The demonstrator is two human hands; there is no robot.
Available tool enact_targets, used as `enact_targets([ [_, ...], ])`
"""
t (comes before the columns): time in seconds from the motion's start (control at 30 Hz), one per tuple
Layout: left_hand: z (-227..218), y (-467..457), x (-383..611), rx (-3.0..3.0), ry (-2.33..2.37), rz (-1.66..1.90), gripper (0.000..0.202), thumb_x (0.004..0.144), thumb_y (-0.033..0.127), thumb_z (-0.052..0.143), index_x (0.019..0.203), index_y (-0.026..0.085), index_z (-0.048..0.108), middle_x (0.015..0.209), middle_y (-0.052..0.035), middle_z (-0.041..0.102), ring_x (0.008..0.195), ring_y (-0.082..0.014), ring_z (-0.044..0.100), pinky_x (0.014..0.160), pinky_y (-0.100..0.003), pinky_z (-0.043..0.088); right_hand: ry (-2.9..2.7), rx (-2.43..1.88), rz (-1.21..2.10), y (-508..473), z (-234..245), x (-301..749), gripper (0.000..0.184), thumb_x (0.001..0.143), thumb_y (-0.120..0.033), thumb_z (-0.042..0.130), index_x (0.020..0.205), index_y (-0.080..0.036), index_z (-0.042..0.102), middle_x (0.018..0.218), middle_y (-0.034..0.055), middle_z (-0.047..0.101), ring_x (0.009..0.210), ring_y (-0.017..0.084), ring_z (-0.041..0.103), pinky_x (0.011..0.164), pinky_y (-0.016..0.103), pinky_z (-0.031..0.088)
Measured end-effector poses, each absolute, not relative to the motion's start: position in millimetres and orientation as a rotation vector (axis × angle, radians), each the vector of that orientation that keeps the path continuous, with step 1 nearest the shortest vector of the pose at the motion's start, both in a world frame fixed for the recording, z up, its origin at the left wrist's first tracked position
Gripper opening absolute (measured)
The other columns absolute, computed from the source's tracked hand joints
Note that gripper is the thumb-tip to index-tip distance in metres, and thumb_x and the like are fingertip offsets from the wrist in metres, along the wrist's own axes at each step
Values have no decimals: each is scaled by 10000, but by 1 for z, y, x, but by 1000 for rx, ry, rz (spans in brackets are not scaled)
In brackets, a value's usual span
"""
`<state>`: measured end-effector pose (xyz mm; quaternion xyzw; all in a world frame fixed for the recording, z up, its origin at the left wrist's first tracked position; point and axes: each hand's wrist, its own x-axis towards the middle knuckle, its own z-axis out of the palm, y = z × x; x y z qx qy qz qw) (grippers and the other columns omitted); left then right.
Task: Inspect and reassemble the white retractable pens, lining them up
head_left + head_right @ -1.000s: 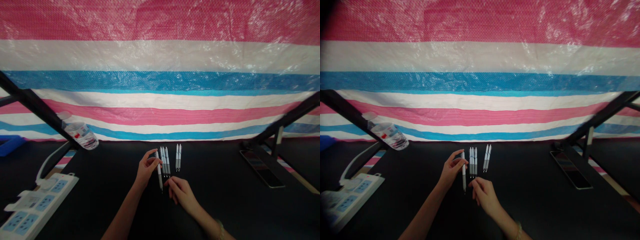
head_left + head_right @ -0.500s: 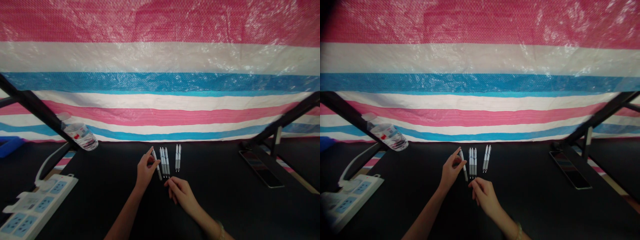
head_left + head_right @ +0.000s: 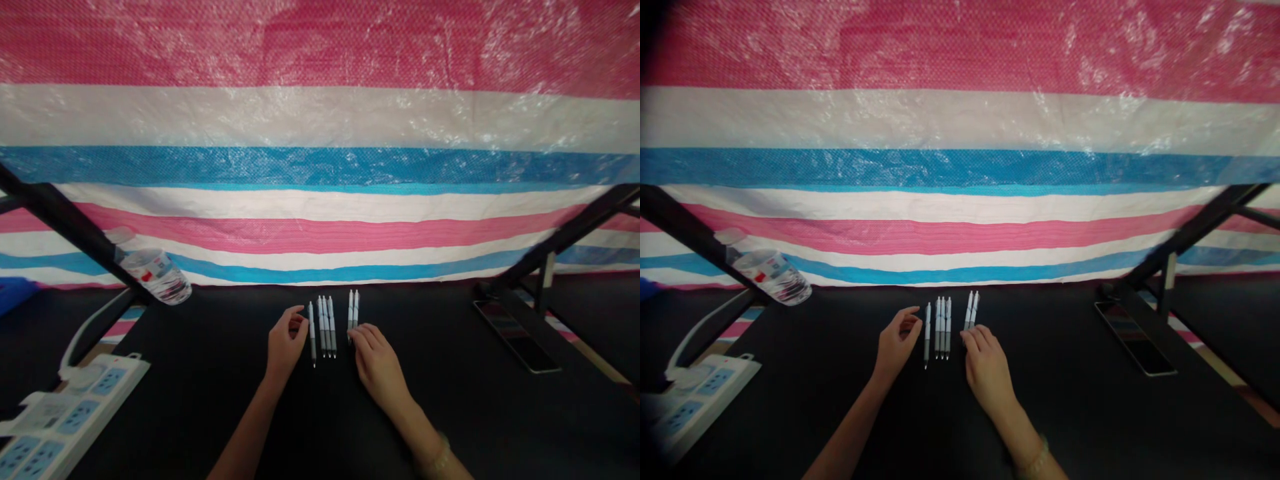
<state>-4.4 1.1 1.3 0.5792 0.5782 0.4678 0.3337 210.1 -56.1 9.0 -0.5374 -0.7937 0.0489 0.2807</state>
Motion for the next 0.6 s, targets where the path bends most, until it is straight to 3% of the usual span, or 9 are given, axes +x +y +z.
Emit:
enact_targets([
  [0.07,3,-1,-6,1645,1610,1160,287,838,306,618,1105,212,660,731,-15,698,643,-208,672,625,-305,512,-2246,-1441,-5,-53,3,213,488,847,8,424,1281,-151,581,1281,129,623,1262,292,470,1019,455,420],
  [0.17,4,-4,-4,1738,1600,1073,258,842,330,624,1078,240,680,658,0,696,585,-214,666,609,-301,483,-2356,-1446,-83,-51,-2,214,486,836,16,468,1267,-166,602,1311,108,621,1266,294,465,1029,456,398],
  [0.4,0,-6,4,1638,1454,1048,312,840,349,616,1120,218,658,767,-39,738,633,-226,712,614,-319,544,-2471,-1389,-131,-50,5,211,252,919,-86,537,1106,-199,662,1157,97,671,1047,255,550,855,375,439],
  [0.6,-5,-3,3,1551,1381,1096,298,827,341,624,1089,205,665,876,-52,730,622,-192,697,575,-295,557,-2486,-1368,-162,-50,11,209,136,931,-130,570,1007,-201,657,992,69,664,986,243,541,845,359,416],
])
